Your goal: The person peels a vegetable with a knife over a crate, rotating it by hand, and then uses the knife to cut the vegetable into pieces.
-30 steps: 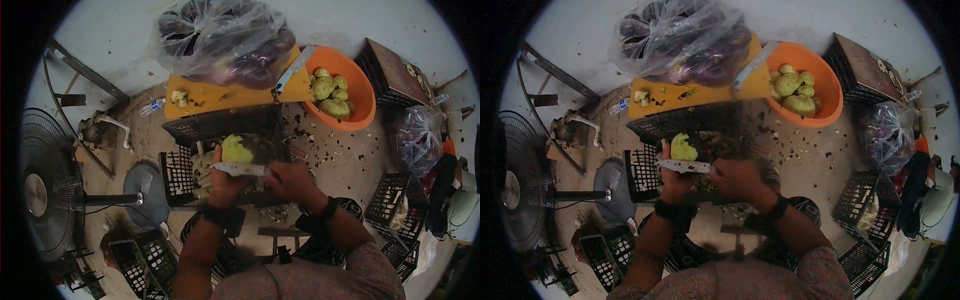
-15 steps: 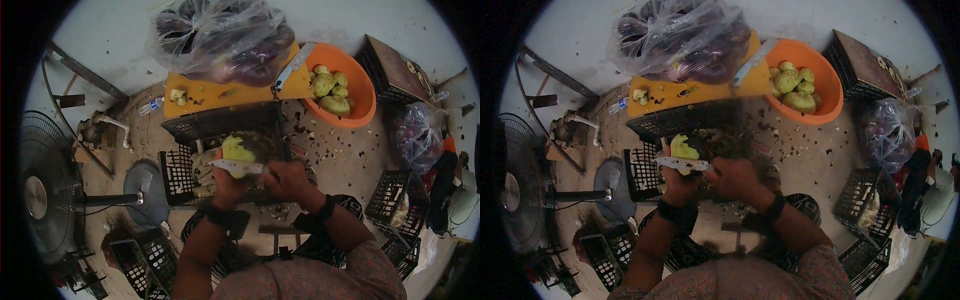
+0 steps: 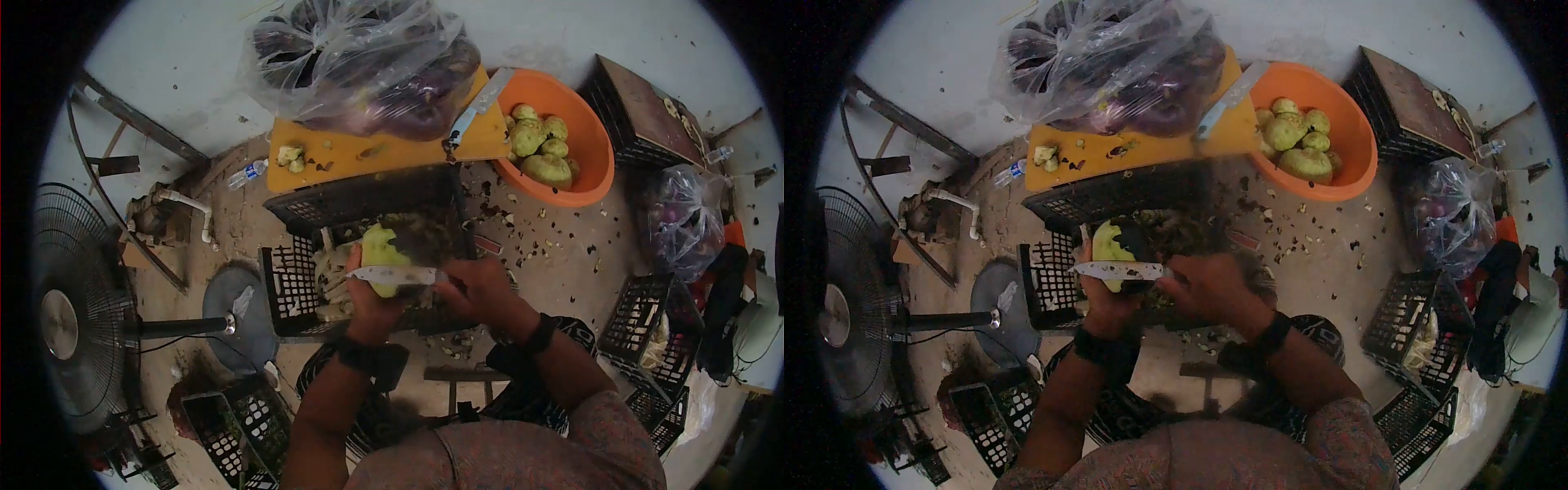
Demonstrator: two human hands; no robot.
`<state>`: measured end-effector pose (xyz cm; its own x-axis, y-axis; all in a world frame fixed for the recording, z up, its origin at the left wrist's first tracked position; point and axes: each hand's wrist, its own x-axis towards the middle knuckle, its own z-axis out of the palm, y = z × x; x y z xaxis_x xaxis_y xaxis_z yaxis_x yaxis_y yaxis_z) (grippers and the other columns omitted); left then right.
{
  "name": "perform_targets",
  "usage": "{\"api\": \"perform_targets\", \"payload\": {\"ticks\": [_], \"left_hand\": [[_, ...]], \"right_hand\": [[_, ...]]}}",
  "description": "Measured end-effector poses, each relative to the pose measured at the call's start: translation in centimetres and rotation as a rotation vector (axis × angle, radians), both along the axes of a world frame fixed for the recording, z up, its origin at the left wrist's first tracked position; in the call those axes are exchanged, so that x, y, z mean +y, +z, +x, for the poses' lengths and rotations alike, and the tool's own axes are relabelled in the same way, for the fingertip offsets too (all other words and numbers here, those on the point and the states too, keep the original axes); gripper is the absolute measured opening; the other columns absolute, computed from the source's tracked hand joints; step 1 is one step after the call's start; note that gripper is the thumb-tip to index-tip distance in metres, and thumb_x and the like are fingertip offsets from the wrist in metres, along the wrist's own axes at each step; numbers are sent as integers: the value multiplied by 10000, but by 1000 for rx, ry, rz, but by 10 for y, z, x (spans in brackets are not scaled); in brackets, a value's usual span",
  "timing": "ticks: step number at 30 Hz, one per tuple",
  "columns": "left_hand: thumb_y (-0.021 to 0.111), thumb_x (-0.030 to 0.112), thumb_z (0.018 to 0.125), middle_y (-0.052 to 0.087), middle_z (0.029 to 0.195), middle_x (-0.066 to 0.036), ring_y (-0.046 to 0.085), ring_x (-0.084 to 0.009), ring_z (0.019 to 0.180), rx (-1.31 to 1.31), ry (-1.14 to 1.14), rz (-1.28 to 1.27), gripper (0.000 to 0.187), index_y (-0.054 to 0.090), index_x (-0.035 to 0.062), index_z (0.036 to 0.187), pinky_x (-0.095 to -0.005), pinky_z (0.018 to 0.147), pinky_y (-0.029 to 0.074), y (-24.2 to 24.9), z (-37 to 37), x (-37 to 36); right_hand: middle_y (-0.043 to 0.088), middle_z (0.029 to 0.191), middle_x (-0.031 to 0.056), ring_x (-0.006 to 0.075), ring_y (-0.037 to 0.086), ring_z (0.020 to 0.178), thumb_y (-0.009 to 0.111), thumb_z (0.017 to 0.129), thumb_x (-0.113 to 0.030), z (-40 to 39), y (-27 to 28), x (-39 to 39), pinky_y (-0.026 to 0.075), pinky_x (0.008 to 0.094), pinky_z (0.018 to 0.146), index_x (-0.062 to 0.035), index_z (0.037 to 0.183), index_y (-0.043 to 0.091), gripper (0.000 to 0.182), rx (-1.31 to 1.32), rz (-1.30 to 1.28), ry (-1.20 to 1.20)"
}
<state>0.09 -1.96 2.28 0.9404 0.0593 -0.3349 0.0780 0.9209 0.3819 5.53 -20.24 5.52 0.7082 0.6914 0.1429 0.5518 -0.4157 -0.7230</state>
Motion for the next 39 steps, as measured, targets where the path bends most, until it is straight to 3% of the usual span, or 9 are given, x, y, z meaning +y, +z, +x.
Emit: {"api": "perform_targets", "payload": {"ticks": [12,23,26,28,32,34,35,37,39], "left_hand": [[323,519,900,597,1046,-83,579,-260,958,-158,96,-2,524,525,104,1148,-408,854,465,-10,0,-4],[283,541,873,601,1042,-88,589,-273,950,18,114,147,557,552,118,1117,-425,808,482,-9,-1,-4],[325,485,907,613,1019,-105,603,-298,931,-3,104,43,485,528,103,1126,-449,832,494,2,-2,-6],[717,160,740,540,1122,-88,573,-229,997,-27,57,642,597,400,82,1241,-399,876,477,-17,-5,1],[802,-18,590,510,1162,-102,557,-213,1028,-50,47,826,871,288,63,1289,-380,903,469,-21,-13,2],[822,63,605,494,1190,-111,551,-217,1042,-363,75,1315,899,253,48,1301,-378,918,455,-9,-15,-2],[822,63,605,494,1190,-111,551,-217,1042,-363,75,1315,899,253,48,1301,-378,918,455,-13,-12,-1],[821,75,613,520,1158,-113,552,-207,1040,26,-47,624,849,297,35,1280,-363,905,460,-29,-4,4],[808,66,629,535,1138,-116,554,-202,1039,-50,-93,807,806,321,43,1272,-358,892,465,-35,-7,8]], "right_hand": [[580,633,151,371,576,593,570,834,-387,-9,-2,3,447,434,534,-68,755,570,329,168,89,-70],[519,547,121,308,543,491,651,775,-257,-6,-6,0,418,360,457,-60,692,554,235,-67,156,-54],[532,560,111,305,556,507,655,769,-268,-3,-4,-3,421,367,467,-70,699,557,232,-76,90,-24],[540,572,105,302,562,516,656,767,-275,-1,-4,-5,424,372,472,-75,705,556,232,-93,102,-15],[602,668,119,337,595,613,598,813,-379,3,2,-10,451,426,531,-97,767,582,287,-101,-26,41],[602,666,115,333,594,607,599,813,-385,4,2,-12,449,425,527,-99,768,581,290,-102,-11,49],[601,665,112,329,594,600,599,813,-390,4,2,-12,448,423,522,-102,769,581,292,-104,3,58],[596,657,109,327,591,592,599,813,-393,3,0,-12,447,422,519,-102,765,580,295,-107,7,43],[591,649,107,324,588,584,600,813,-395,1,-1,-10,445,422,515,-103,762,578,297,-108,10,27]]}}
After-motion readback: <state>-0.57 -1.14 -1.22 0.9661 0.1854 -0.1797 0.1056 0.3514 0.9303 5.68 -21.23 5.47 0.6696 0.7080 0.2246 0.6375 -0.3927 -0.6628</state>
